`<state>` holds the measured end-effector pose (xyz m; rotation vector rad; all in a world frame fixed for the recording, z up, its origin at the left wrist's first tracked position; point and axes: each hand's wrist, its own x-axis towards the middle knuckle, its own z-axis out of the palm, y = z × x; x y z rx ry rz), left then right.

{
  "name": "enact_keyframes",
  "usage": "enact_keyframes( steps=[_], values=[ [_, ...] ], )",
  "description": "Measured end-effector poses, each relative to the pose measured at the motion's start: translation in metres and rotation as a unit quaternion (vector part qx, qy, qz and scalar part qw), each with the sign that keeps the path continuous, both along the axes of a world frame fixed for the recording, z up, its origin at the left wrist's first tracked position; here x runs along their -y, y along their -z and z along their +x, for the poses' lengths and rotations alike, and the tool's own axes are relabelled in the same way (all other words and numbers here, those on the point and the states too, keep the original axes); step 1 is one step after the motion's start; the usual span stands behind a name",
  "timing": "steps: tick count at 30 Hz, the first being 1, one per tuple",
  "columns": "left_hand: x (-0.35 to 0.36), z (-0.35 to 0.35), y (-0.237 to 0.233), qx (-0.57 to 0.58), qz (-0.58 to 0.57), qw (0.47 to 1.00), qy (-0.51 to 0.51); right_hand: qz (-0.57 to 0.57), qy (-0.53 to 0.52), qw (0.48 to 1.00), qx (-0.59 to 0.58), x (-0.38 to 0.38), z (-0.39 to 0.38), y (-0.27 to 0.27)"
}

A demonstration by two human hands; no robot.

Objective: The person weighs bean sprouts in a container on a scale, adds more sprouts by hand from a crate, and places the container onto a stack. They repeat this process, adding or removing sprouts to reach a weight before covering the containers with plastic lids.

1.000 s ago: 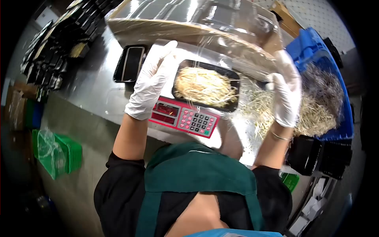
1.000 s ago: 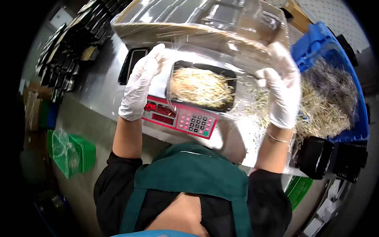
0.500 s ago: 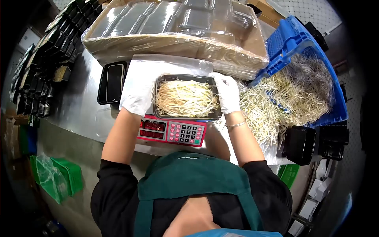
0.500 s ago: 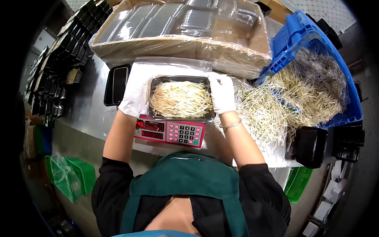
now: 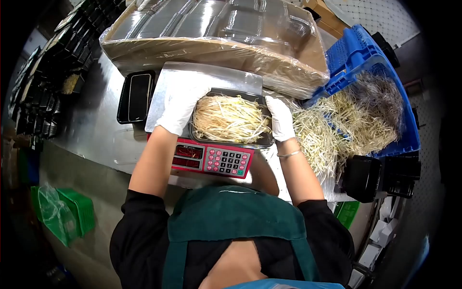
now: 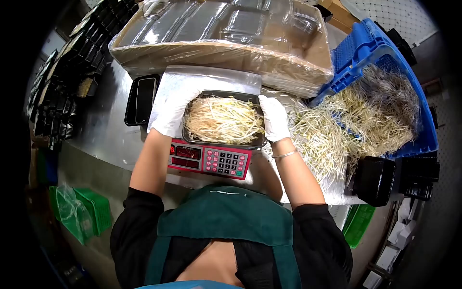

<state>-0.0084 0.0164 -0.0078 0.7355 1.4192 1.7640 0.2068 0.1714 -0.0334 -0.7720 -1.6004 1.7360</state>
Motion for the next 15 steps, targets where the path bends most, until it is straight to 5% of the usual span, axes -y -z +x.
enact_keyframes(
  steps=[5,7,10,15],
  values=[
    [-0.002,-0.006,-0.001,-0.021,-0.054,0.998,0.025,0.004,0.003,1.000,-0.010,0.000,-0.001,-0.003],
    [-0.002,0.000,0.004,0.083,0.006,0.996,-0.009,0.014,0.008,0.999,-0.030,-0.004,-0.004,0.002],
    [0.001,0.009,0.004,0.145,-0.050,0.988,-0.031,-0.109,-0.041,0.991,-0.067,-0.008,-0.004,0.008],
    [0.007,0.018,-0.006,0.173,-0.034,0.984,-0.030,-0.110,-0.031,0.989,-0.094,0.000,-0.005,0.003]
  ],
)
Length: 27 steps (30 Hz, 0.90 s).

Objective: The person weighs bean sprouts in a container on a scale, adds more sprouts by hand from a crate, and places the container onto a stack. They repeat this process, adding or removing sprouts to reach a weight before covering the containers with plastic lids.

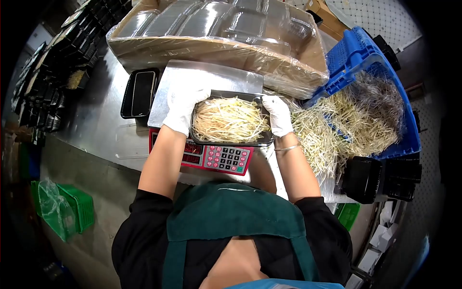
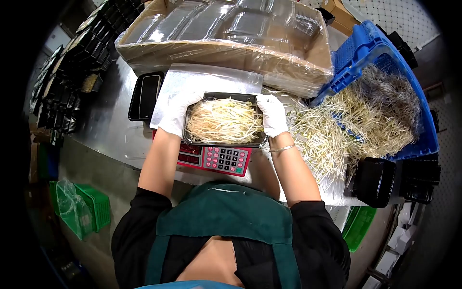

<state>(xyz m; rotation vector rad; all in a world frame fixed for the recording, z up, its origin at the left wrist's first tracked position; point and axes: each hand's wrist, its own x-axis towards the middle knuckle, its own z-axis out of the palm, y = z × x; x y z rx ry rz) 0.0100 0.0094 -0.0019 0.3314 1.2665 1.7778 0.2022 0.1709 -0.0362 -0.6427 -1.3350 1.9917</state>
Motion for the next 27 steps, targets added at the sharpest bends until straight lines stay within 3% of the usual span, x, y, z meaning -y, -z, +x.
enact_keyframes(
  steps=[6,11,14,16,18,21,27],
  values=[
    [-0.002,0.002,0.015,-0.055,0.020,0.997,-0.045,0.045,-0.009,0.999,0.021,-0.018,-0.002,0.021],
    [0.003,0.010,-0.010,-0.269,-0.055,0.962,-0.009,0.081,0.035,0.995,0.055,-0.007,0.001,0.008],
    [0.005,0.001,0.001,-0.216,-0.077,0.973,0.004,0.114,0.034,0.988,0.099,-0.005,0.000,-0.002],
    [0.007,0.004,0.002,-0.245,-0.062,0.967,0.015,0.113,0.042,0.988,0.099,-0.004,-0.003,-0.003],
    [0.009,0.024,-0.007,-0.157,0.026,0.978,-0.133,0.130,0.034,0.985,0.111,-0.006,-0.003,0.000],
    [0.020,0.017,0.004,-0.052,0.007,0.997,-0.055,0.113,0.021,0.990,0.086,-0.004,-0.004,-0.001],
    [0.016,0.021,0.006,0.022,-0.008,0.995,-0.099,0.128,0.028,0.984,0.120,-0.001,-0.006,-0.009]
  ],
)
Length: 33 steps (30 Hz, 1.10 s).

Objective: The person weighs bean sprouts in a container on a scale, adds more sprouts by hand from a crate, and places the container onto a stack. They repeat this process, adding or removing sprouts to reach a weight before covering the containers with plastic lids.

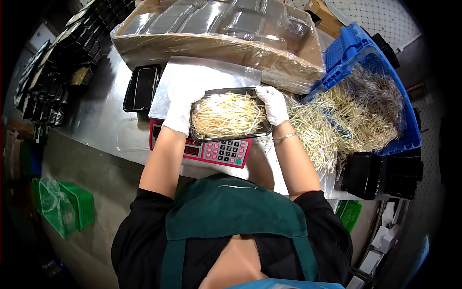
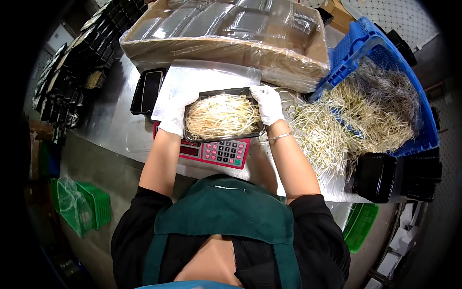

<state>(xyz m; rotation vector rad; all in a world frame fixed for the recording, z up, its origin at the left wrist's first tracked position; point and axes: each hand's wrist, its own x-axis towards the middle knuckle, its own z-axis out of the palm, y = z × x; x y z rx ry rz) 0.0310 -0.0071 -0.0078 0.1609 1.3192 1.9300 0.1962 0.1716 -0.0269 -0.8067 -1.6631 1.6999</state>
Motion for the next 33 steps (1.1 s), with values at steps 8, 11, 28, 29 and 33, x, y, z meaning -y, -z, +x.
enact_keyframes(
  steps=[8,11,28,29,33],
  values=[
    [-0.004,0.013,0.002,0.068,0.071,0.995,-0.031,-0.023,-0.018,1.000,-0.006,-0.005,0.000,-0.001],
    [0.007,0.024,-0.002,0.080,0.080,0.993,-0.042,0.059,-0.032,0.992,0.102,-0.013,-0.005,-0.012],
    [0.032,0.039,0.014,-0.140,0.049,0.989,0.005,-0.120,-0.152,0.970,0.146,-0.022,0.033,-0.040],
    [0.039,0.065,-0.016,-0.147,-0.016,0.989,-0.004,-0.115,-0.171,0.967,0.151,-0.031,0.027,-0.041],
    [0.062,0.091,0.001,-0.289,-0.147,0.934,0.149,-0.005,-0.114,0.935,0.336,-0.037,-0.015,-0.068]
  ],
)
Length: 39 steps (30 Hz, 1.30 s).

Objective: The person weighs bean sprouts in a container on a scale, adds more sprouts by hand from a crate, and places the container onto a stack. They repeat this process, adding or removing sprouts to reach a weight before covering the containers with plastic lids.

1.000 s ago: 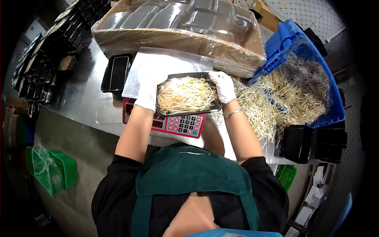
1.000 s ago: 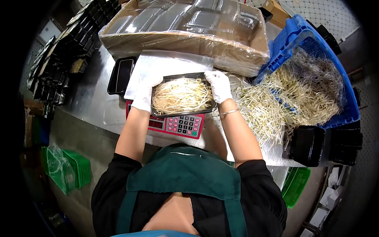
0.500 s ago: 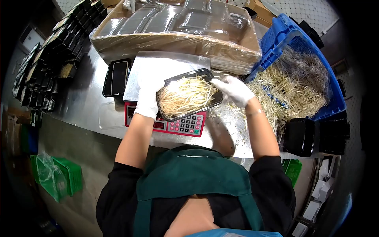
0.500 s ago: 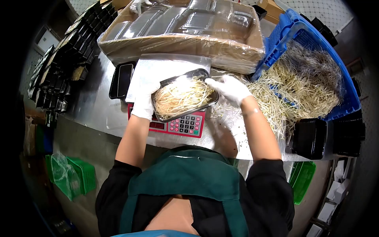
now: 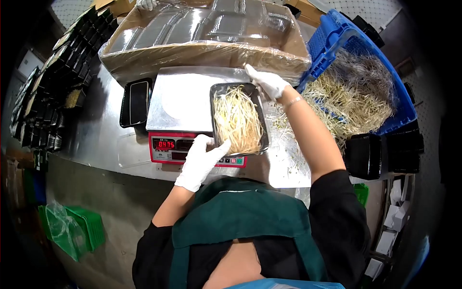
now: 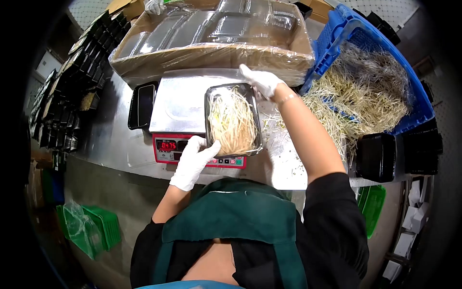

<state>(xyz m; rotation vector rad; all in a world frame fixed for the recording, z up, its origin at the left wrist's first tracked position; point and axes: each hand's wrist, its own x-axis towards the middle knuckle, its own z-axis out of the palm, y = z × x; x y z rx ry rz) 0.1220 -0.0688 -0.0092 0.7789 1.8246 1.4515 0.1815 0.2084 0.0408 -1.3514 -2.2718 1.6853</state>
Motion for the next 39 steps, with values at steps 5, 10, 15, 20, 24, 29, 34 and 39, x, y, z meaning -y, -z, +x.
enact_keyframes(
  steps=[5,10,15,20,24,29,34,39],
  values=[
    [0.003,-0.015,-0.022,0.189,-0.061,0.975,0.095,0.252,-0.174,0.931,0.201,0.013,-0.049,-0.017],
    [-0.002,-0.002,-0.022,0.352,-0.007,0.925,0.143,0.261,-0.140,0.946,0.128,0.015,-0.049,0.013],
    [-0.005,0.001,-0.023,0.327,-0.032,0.928,0.174,0.256,-0.079,0.963,0.041,0.009,-0.047,0.014],
    [0.000,0.002,-0.007,0.271,-0.015,0.945,0.185,-0.075,-0.072,0.957,-0.271,0.055,-0.001,-0.010],
    [0.002,0.001,-0.023,0.093,-0.172,0.934,0.297,-0.230,-0.045,0.926,-0.295,0.069,0.013,-0.004],
    [0.030,-0.020,-0.080,-0.274,0.105,0.955,0.037,-0.050,-0.149,0.954,-0.257,0.126,0.054,-0.044],
    [-0.005,-0.028,-0.102,-0.245,0.215,0.899,0.291,0.060,-0.278,0.904,-0.319,0.139,0.062,-0.050],
    [-0.007,-0.007,-0.056,-0.152,0.281,0.930,0.185,0.134,-0.329,0.881,-0.313,0.133,0.052,-0.066]
  ],
)
